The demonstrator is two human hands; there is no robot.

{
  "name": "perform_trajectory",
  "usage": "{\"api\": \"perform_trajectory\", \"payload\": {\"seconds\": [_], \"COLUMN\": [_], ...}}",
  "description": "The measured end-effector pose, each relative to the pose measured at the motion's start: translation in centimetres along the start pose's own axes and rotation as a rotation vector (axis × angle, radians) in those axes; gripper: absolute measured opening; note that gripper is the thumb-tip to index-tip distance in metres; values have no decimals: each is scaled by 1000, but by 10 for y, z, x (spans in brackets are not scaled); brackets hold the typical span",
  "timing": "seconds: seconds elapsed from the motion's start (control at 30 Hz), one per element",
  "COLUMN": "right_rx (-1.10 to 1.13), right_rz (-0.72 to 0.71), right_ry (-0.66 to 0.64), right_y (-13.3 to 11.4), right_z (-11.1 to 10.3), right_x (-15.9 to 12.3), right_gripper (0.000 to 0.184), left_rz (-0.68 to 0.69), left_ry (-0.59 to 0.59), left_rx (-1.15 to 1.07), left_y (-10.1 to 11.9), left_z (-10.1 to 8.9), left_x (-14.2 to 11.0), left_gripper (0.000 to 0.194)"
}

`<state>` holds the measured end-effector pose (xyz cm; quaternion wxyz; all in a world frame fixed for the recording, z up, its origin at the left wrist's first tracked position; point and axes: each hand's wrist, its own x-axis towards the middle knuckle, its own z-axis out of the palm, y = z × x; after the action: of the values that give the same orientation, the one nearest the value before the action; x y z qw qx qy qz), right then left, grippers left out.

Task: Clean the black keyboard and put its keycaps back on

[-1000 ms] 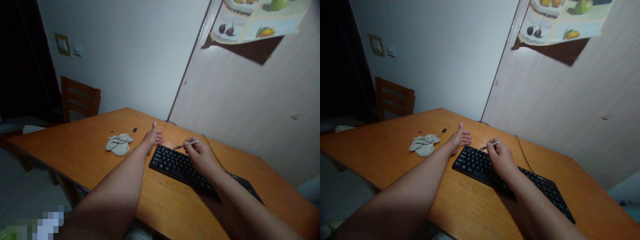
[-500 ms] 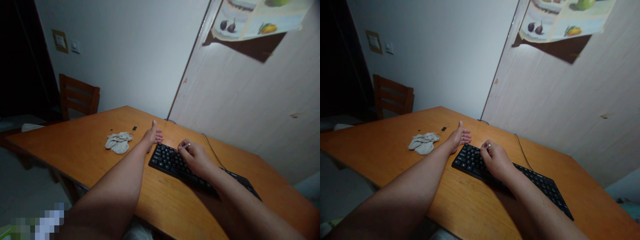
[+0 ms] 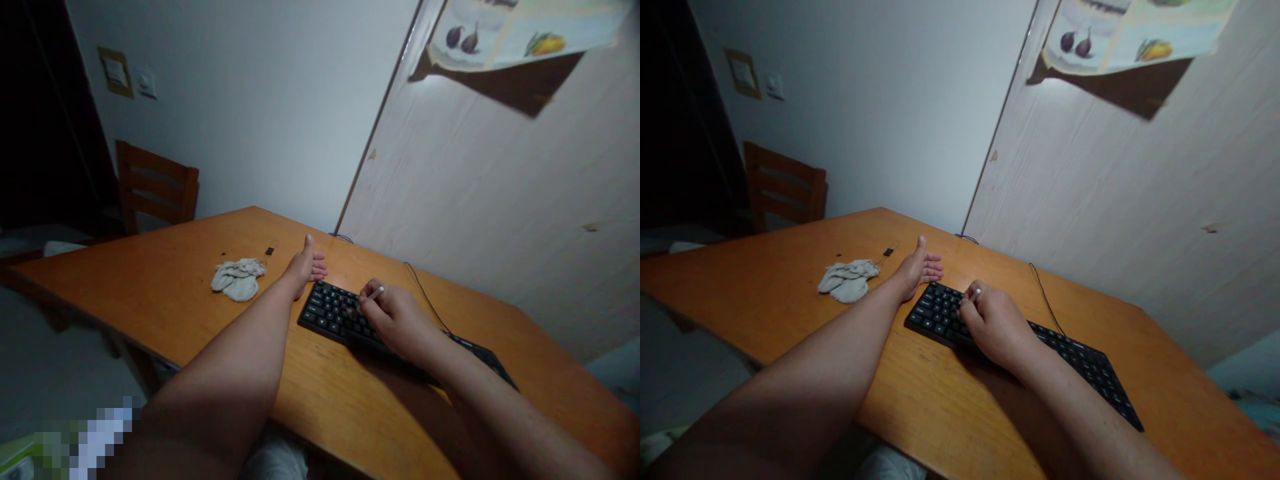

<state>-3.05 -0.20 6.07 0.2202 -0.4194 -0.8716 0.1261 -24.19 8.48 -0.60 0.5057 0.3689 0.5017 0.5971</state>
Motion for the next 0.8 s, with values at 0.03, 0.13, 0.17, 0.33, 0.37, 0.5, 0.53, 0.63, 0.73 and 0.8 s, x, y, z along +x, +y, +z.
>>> {"api": "perform_trajectory", "payload": {"seconds": [0.03, 0.13, 0.17, 0.33, 0.37, 0.5, 0.53, 0.63, 0.73, 0.8], "right_rx": [5, 20, 27, 119, 138, 234, 271, 357, 372, 336], "right_rz": [-2, -1, -2, -2, 1, 15, 34, 132, 189, 190], "right_ry": [-3, -12, -17, -84, -97, -123, -106, 37, 207, 272], "right_y": [-1, -4, -5, -7, -8, -5, -2, 12, 31, 40], "right_z": [0, -3, -4, -8, -9, -13, -14, -15, -12, -7], "right_x": [-1, -5, -6, -14, -15, -18, -18, -14, -5, 1], "right_gripper": [21, 22, 22, 21, 20, 20, 19, 18, 20, 22], "left_rz": [2, 5, 5, 2, 0, 1, 0, -4, -4, -5], "left_ry": [-1, -4, -5, -8, -7, -11, -11, -9, -8, -8], "left_rx": [1, 4, 6, 12, 12, 13, 14, 12, 14, 14], "left_y": [0, -1, -1, -1, -1, 0, 0, 1, 1, 1], "left_z": [0, 0, 0, 0, 0, -1, -1, -1, -1, -1], "left_x": [0, 0, 0, 1, 1, 0, -1, -1, -1, -1], "left_gripper": [93, 92, 92, 92, 92, 91, 91, 92, 91, 91]}}
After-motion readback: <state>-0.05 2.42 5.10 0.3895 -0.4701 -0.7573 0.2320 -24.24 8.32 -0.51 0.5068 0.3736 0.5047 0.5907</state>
